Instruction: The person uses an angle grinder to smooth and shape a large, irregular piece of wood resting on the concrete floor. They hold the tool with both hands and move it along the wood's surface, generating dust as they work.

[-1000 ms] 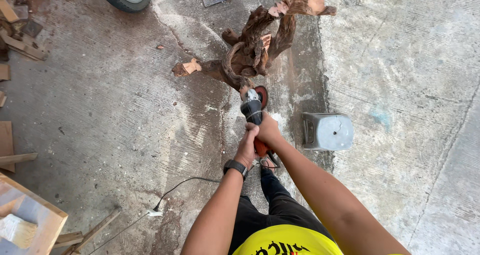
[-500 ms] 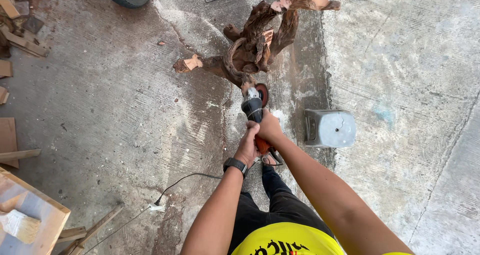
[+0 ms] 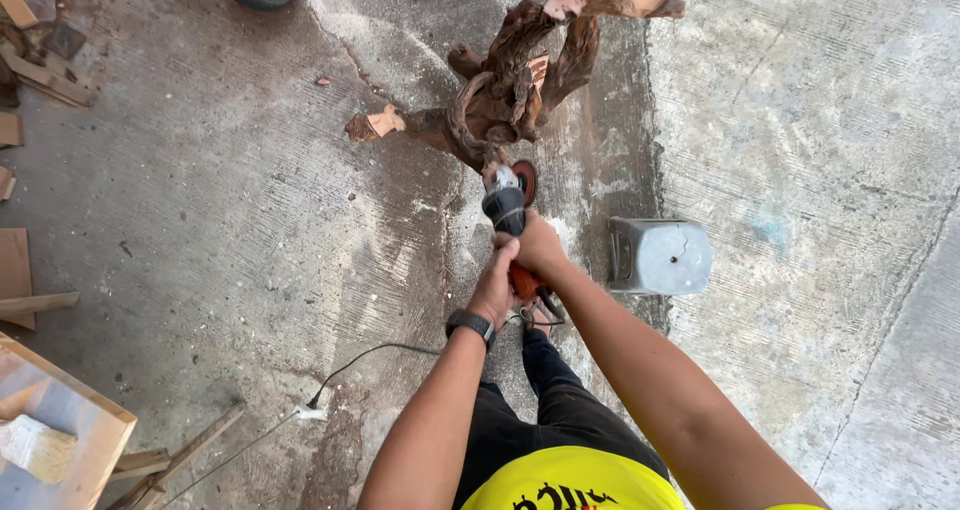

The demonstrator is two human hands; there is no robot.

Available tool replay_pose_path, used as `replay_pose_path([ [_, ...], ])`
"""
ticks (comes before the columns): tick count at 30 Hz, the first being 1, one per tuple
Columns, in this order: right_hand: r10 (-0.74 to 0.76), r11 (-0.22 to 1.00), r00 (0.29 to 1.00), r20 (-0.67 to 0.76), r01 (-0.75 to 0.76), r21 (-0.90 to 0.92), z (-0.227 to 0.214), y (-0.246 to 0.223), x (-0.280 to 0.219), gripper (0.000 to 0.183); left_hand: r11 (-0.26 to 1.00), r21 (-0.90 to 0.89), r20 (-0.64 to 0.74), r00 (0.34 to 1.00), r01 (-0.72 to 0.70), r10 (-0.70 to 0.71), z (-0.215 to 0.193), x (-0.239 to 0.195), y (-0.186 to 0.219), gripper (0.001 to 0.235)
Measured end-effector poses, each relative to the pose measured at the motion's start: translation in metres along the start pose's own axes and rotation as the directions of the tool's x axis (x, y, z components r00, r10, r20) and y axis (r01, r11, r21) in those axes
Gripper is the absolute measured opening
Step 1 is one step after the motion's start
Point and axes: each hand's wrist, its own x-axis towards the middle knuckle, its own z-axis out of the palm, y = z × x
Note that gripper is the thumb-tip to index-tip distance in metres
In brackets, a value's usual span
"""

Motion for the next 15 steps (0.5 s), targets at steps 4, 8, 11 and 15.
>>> replay_pose_path([
  [4, -0.014, 1.0, 0.998, 0.055, 0.015, -0.015, 0.015, 0.022, 0.006, 0.083, 0.997, -0.062, -0.045, 0.998, 0.05, -0.053, -0.006, -0.003, -0.022, 0.078],
  [8, -0.022, 0.997, 0.999, 0.024, 0.02, 0.07, 0.001, 0.017, 0.0, 0.078, 0.999, 0.053, -0.048, 0.999, -0.004, 0.007, -0.011, 0.008, -0.021, 0.075],
  [11, -0.013, 0.991, 1.0, -0.012, 0.014, 0.132, -0.011, 0.026, -0.002, 0.083, 0.981, 0.17, -0.021, 0.995, -0.093, 0.098, 0.015, -0.012, -0.005, 0.066],
  [15, -0.077, 0.99, 0.997, 0.033, 0.072, 0.119, 0.002, 0.049, -0.004, 0.079, 0.98, 0.17, -0.046, 0.993, -0.102, 0.112, 0.022, -0.038, -0.015, 0.053],
])
